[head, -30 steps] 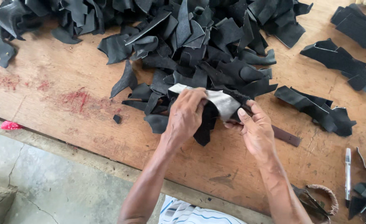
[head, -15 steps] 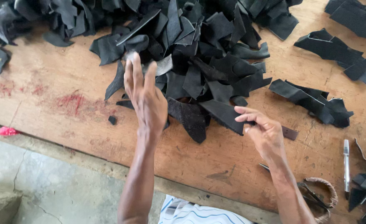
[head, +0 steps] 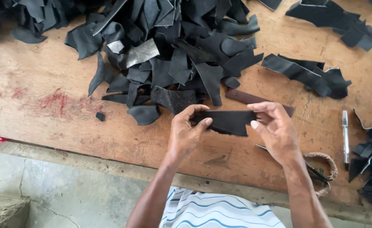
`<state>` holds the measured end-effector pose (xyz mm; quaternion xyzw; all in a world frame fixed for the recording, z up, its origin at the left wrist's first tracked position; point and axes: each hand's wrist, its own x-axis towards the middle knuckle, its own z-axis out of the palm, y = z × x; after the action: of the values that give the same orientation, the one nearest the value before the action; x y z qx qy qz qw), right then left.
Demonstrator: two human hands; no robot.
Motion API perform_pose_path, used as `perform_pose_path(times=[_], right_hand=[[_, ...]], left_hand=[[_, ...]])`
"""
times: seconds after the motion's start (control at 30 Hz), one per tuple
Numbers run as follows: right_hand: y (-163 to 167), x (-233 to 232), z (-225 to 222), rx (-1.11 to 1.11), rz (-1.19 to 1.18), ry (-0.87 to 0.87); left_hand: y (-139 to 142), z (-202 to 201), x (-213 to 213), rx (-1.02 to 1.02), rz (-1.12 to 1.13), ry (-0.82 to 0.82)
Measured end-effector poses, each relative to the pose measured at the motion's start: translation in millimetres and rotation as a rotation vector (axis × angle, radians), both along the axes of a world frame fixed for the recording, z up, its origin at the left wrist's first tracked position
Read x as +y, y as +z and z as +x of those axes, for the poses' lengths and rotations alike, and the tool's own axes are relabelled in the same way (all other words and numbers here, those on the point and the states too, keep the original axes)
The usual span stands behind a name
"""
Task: The person cuts black leather pieces using shears, aligns them with a brown template, and marks them with a white pen. The person repeatedly picks up leather scraps, trims them, and places the finished pieces on the table.
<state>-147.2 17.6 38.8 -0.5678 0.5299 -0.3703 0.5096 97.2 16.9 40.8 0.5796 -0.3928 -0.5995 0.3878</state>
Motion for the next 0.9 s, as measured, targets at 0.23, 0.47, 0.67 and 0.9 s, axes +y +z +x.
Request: perform_pose_path(times=[0.23, 0.47, 0.67, 0.9], right_hand=[[18.5, 41.7, -37.8, 0.768, 0.012, 0.127], [13.4, 57.8, -62.1, 0.765, 0.007, 0.071], [19.1, 57.6, -73.9, 0.817, 0.245, 0.057], [21.6, 40.8, -39.2, 0.773, 0.161, 0.071]], left_hand=[[-11.7, -8.6, 16.1, -0.115, -0.034, -0.038], [-4.2, -12.4, 15.6, -0.164, -0.089, -0.063], [-9.7, -16.4, 15.2, -0.104, 0.037, 0.004], [5.9, -10.6, 20.7, -0.166, -0.17, -0.196]])
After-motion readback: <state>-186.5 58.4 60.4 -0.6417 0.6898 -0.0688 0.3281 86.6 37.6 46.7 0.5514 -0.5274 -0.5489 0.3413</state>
